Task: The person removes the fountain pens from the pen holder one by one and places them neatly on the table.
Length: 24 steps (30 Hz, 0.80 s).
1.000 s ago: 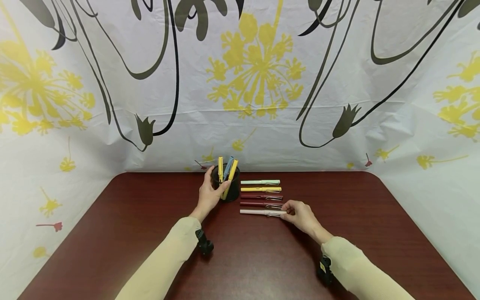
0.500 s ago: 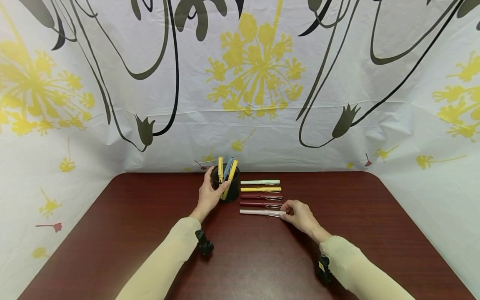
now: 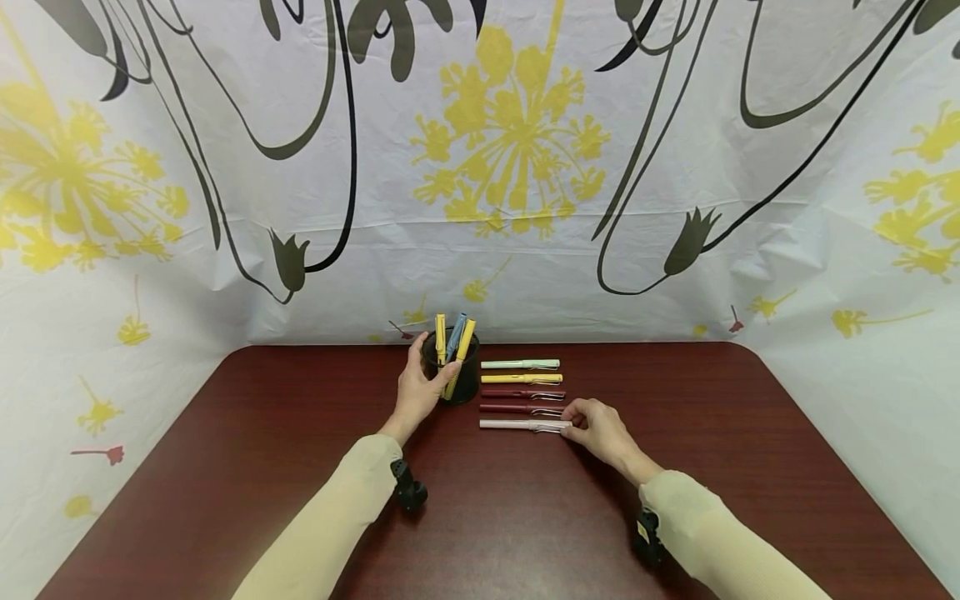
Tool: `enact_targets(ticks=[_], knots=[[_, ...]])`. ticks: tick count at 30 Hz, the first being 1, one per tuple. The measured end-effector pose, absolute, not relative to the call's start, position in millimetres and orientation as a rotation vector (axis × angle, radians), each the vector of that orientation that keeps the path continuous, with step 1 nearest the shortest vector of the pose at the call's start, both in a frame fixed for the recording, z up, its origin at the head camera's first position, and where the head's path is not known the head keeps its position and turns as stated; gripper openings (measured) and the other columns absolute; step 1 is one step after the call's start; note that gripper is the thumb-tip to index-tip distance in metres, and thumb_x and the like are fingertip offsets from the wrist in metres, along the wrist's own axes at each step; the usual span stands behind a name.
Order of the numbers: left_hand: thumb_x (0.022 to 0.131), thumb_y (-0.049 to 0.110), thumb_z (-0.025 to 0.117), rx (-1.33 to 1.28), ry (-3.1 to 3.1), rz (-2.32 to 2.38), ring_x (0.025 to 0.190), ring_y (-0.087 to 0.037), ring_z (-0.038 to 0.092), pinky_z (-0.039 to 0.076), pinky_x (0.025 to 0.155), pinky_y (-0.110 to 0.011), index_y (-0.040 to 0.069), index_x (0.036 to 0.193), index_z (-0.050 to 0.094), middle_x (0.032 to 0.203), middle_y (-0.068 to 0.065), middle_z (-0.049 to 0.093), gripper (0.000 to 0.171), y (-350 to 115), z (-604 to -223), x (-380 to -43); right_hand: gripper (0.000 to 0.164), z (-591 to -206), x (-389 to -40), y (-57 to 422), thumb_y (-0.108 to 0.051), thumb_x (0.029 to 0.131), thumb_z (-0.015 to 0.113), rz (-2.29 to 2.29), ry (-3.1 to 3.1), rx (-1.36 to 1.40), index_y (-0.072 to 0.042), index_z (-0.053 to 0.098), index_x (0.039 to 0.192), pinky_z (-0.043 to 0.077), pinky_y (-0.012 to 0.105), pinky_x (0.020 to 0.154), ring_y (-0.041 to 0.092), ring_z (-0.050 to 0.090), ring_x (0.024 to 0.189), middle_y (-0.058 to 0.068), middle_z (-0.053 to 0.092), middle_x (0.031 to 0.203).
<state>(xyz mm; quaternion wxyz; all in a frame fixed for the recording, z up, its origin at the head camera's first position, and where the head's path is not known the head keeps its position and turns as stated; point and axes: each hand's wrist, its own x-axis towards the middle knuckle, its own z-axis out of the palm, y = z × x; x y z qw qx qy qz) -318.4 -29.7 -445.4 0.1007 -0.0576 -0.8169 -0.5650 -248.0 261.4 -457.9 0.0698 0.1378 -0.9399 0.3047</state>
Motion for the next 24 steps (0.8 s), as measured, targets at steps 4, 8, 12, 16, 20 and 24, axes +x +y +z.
enact_targets(ticks=[4,8,12,16,20,24], knots=[[0.082,0.044,0.070,-0.161,-2.422,-1.673,0.127,-0.033,0.045,0.040,0.099,-0.052,0.019,0.148,0.027,0.142,-0.012,0.044,0.082,-30.0,-445.3,-318.2,0.009,-457.8,-248.1,261.2,-0.008,0.080,0.073,0.920,-2.838,0.403,-0.009,0.065,0.085,0.044,0.025,0.062,0.008,0.054,0.069,0.000,0.061,0.079],[0.082,0.044,0.071,-0.160,-2.420,-1.681,0.127,-0.032,0.045,0.039,0.099,-0.051,0.020,0.148,0.027,0.142,-0.012,0.044,0.082,-30.2,-445.2,-318.5,0.009,-456.6,-248.0,261.8,-0.008,0.080,0.072,0.918,-2.848,0.407,-0.008,0.065,0.086,0.045,0.026,0.062,0.009,0.054,0.069,0.000,0.061,0.080],[0.082,0.043,0.071,-0.159,-2.415,-1.689,0.127,-0.033,0.045,0.039,0.100,-0.052,0.020,0.148,0.027,0.142,-0.013,0.044,0.082,-30.3,-445.0,-318.4,0.009,-455.7,-247.7,261.8,-0.008,0.081,0.072,0.919,-2.849,0.413,-0.007,0.065,0.087,0.045,0.027,0.062,0.010,0.055,0.070,0.001,0.061,0.081],[0.082,0.043,0.071,-0.152,-2.415,-1.695,0.128,-0.033,0.044,0.038,0.100,-0.052,0.020,0.148,0.027,0.142,-0.013,0.043,0.083,-30.3,-445.3,-318.2,0.010,-455.6,-247.5,261.8,-0.008,0.081,0.072,0.925,-2.850,0.410,-0.007,0.065,0.088,0.045,0.027,0.062,0.011,0.055,0.071,0.001,0.062,0.082],[0.082,0.043,0.071,-0.150,-2.415,-1.695,0.127,-0.033,0.045,0.039,0.100,-0.052,0.020,0.148,0.027,0.142,-0.012,0.044,0.083,-30.5,-445.8,-318.5,0.010,-455.5,-247.9,262.0,-0.008,0.081,0.072,0.932,-2.851,0.413,-0.007,0.065,0.088,0.046,0.027,0.062,0.012,0.056,0.071,0.002,0.062,0.083],[0.082,0.044,0.071,-0.151,-2.421,-1.695,0.128,-0.033,0.044,0.039,0.100,-0.052,0.020,0.148,0.026,0.143,-0.012,0.042,0.083,-30.7,-445.5,-318.5,0.011,-455.0,-247.6,262.1,-0.008,0.081,0.072,0.939,-2.856,0.410,-0.007,0.065,0.090,0.045,0.027,0.063,0.012,0.056,0.072,0.002,0.062,0.083]])
